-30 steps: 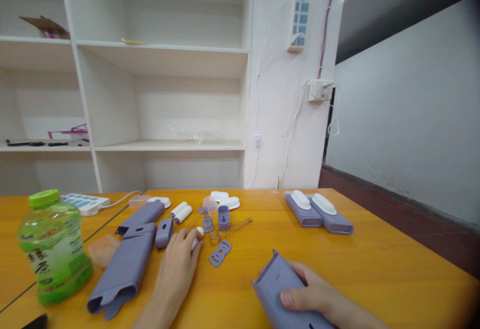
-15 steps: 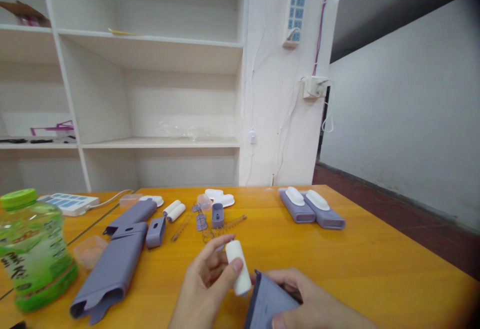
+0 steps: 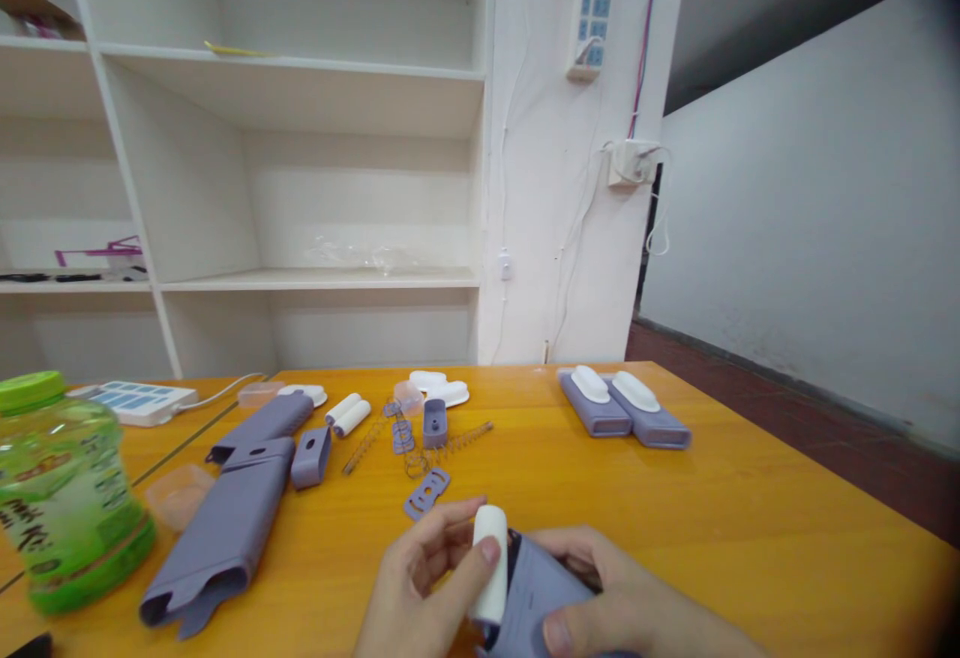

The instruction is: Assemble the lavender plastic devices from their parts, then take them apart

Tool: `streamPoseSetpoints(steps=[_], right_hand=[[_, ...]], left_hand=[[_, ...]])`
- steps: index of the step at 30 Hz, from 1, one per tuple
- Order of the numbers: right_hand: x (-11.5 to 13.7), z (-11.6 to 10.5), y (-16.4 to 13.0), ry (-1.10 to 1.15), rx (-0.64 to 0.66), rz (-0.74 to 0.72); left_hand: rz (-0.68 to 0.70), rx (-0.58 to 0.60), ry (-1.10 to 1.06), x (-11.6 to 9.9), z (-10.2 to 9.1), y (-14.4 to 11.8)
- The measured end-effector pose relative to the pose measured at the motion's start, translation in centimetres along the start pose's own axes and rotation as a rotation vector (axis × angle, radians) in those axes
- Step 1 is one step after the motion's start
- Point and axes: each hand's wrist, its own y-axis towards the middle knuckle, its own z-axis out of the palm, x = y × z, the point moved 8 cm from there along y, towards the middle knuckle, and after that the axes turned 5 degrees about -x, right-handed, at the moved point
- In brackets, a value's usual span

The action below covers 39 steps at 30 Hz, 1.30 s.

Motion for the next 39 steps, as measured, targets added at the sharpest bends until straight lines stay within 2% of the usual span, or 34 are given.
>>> streamPoseSetpoints(steps=[6,19,30,39], right_hand=[[-0.26,-0.19,0.03,0.021,-0.011,0.004],[-0.59,-0.35,0.11,0.048,-0.020,0.009],[-0.36,-0.32,0.14,0.052,-0.003,0.003],[-0.72,-0.30,0.15,0.038,0.019,-0.012]], left_hand=[[0.037,-0.002,0.120,0.23,-0.23,0.01],[-0.010,-0.026,0.077,0.22,-0.16,-0.05],[-0.088,0.049,0.045,0.72,0.18,-0.26],[-0.093,0.119,0.059,0.56,0.37,-0.13]])
